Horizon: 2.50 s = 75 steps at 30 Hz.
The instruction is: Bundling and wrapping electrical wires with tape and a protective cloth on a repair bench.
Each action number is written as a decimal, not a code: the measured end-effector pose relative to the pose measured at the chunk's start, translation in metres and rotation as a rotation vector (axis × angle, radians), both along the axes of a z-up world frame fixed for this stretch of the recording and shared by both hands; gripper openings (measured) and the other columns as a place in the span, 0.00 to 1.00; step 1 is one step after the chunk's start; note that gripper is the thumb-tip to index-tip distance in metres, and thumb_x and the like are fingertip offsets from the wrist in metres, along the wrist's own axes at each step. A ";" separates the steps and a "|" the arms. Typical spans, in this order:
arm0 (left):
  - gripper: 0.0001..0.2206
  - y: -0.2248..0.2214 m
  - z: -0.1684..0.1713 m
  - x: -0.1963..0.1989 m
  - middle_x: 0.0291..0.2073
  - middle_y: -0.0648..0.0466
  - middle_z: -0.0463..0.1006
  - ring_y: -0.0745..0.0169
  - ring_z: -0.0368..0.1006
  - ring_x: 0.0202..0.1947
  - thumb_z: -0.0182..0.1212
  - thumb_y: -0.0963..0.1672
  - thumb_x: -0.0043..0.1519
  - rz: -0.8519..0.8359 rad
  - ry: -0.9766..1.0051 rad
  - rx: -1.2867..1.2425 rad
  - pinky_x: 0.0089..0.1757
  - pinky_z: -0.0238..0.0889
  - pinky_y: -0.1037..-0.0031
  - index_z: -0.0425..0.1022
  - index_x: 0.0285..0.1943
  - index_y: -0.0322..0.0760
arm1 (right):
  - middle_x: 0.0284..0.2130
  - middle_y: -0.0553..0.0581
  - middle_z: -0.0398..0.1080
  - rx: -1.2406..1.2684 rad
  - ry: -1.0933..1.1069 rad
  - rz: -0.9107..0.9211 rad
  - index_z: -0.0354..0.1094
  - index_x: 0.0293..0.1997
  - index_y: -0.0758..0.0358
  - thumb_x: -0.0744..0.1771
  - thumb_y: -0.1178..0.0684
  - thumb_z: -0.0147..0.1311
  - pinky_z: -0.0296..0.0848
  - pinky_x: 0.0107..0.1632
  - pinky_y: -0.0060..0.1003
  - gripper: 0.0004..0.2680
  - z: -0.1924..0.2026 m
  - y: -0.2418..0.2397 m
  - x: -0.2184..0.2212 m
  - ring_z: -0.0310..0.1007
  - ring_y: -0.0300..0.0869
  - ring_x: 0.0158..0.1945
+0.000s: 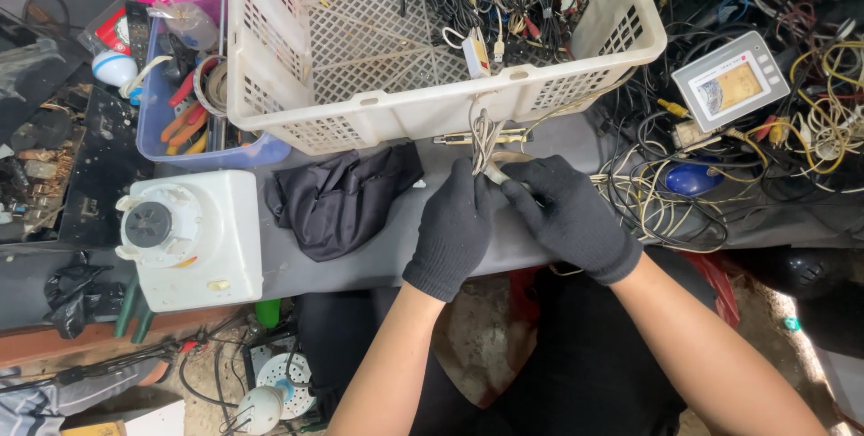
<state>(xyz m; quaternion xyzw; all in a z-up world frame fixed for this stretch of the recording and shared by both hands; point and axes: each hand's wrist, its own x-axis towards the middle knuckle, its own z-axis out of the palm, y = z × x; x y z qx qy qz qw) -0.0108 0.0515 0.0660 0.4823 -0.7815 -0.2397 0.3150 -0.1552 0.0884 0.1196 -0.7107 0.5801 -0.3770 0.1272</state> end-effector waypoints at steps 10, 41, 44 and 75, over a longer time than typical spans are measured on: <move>0.06 0.001 -0.002 -0.003 0.12 0.61 0.62 0.66 0.69 0.15 0.50 0.42 0.64 0.070 -0.058 -0.041 0.19 0.64 0.80 0.67 0.34 0.40 | 0.24 0.66 0.71 -0.059 0.020 -0.006 0.74 0.37 0.62 0.66 0.56 0.58 0.74 0.31 0.48 0.03 -0.013 -0.003 0.001 0.73 0.62 0.34; 0.16 -0.004 -0.015 -0.006 0.12 0.50 0.65 0.62 0.67 0.15 0.41 0.43 0.70 0.101 0.410 -0.042 0.21 0.61 0.80 0.64 0.27 0.39 | 0.25 0.67 0.73 0.027 -0.017 -0.025 0.76 0.41 0.59 0.66 0.53 0.57 0.74 0.34 0.49 0.05 -0.004 0.000 0.001 0.74 0.61 0.34; 0.16 -0.003 -0.019 -0.007 0.13 0.50 0.66 0.65 0.65 0.16 0.40 0.43 0.70 0.069 0.520 0.044 0.22 0.61 0.78 0.63 0.26 0.39 | 0.25 0.68 0.73 0.009 -0.013 -0.026 0.76 0.42 0.60 0.66 0.53 0.58 0.74 0.34 0.50 0.05 0.003 -0.001 0.006 0.74 0.62 0.34; 0.14 -0.018 -0.021 0.016 0.11 0.60 0.52 0.71 0.46 0.11 0.46 0.50 0.61 -0.528 1.068 1.240 0.17 0.39 0.79 0.61 0.26 0.40 | 0.28 0.55 0.77 0.469 -0.607 0.089 0.76 0.35 0.60 0.61 0.54 0.64 0.74 0.45 0.39 0.05 0.026 -0.014 -0.004 0.72 0.37 0.36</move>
